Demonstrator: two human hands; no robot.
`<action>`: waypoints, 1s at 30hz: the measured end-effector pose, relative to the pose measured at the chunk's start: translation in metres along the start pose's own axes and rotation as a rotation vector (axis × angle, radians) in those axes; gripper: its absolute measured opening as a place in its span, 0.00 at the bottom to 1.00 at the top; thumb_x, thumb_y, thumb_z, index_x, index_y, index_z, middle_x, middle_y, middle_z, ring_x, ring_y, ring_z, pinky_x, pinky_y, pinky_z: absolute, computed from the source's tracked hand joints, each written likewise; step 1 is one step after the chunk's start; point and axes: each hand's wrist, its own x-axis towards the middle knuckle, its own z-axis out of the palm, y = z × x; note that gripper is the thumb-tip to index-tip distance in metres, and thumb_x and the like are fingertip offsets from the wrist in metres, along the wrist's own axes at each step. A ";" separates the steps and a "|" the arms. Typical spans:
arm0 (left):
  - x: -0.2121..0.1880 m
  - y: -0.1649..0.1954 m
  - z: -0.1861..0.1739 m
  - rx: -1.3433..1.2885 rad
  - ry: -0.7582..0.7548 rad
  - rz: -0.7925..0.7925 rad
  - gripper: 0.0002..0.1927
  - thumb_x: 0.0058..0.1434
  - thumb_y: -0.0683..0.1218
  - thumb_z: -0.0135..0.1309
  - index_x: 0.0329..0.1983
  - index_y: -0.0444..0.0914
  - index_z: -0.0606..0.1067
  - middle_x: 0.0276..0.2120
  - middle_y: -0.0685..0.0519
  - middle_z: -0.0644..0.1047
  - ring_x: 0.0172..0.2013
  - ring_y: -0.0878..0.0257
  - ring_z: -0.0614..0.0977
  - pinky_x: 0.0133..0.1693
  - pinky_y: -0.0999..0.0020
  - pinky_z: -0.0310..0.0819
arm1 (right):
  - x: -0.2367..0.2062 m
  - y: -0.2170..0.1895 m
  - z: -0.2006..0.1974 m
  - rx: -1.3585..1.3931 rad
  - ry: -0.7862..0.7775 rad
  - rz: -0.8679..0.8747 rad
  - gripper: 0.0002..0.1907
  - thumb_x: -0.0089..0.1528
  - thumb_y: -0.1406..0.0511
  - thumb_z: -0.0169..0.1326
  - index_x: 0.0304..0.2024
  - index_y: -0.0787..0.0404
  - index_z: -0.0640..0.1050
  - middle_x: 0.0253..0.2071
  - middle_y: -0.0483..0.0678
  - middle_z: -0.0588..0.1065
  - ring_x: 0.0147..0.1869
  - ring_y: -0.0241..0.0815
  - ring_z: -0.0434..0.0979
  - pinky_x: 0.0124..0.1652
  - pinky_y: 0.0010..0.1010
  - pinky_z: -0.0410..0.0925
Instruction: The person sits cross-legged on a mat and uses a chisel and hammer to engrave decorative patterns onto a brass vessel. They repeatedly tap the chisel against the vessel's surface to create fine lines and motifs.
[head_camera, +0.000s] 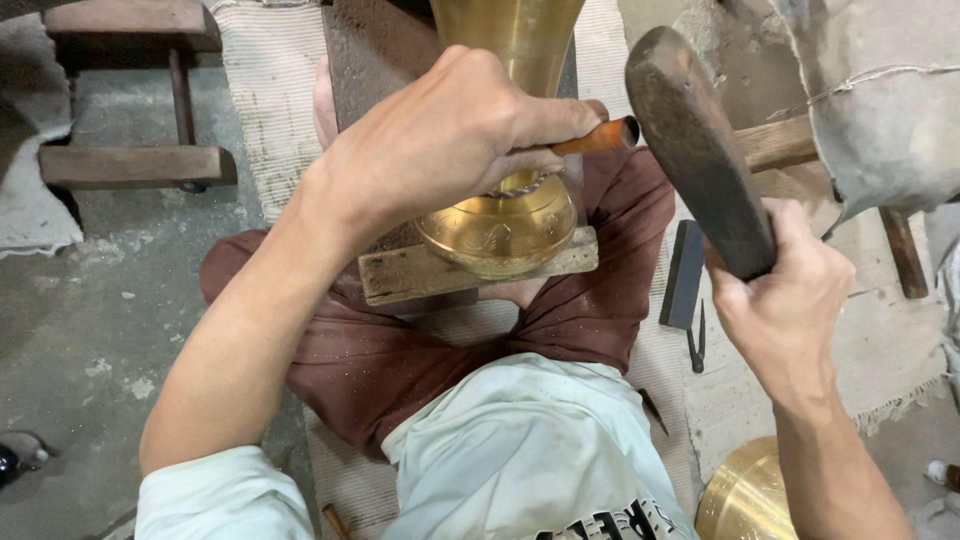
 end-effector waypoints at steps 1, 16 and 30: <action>-0.001 0.000 0.000 0.003 -0.009 0.001 0.17 0.68 0.44 0.66 0.59 0.42 0.78 0.26 0.39 0.74 0.30 0.39 0.76 0.31 0.52 0.68 | 0.000 -0.001 0.001 -0.203 -0.029 -0.083 0.09 0.65 0.75 0.64 0.46 0.69 0.77 0.31 0.50 0.75 0.33 0.38 0.77 0.36 0.27 0.68; -0.004 0.002 -0.003 -0.047 -0.009 -0.001 0.18 0.65 0.41 0.63 0.58 0.41 0.80 0.25 0.37 0.74 0.25 0.39 0.74 0.28 0.51 0.67 | 0.007 -0.029 0.009 0.151 0.093 -0.098 0.18 0.64 0.74 0.58 0.55 0.70 0.72 0.38 0.53 0.77 0.37 0.39 0.77 0.40 0.30 0.71; -0.011 0.002 -0.006 -0.082 -0.011 0.046 0.17 0.66 0.40 0.62 0.58 0.40 0.80 0.27 0.42 0.79 0.26 0.46 0.80 0.28 0.55 0.70 | 0.009 -0.040 0.016 0.259 0.130 -0.232 0.10 0.66 0.76 0.55 0.49 0.68 0.70 0.42 0.49 0.78 0.45 0.40 0.82 0.44 0.27 0.75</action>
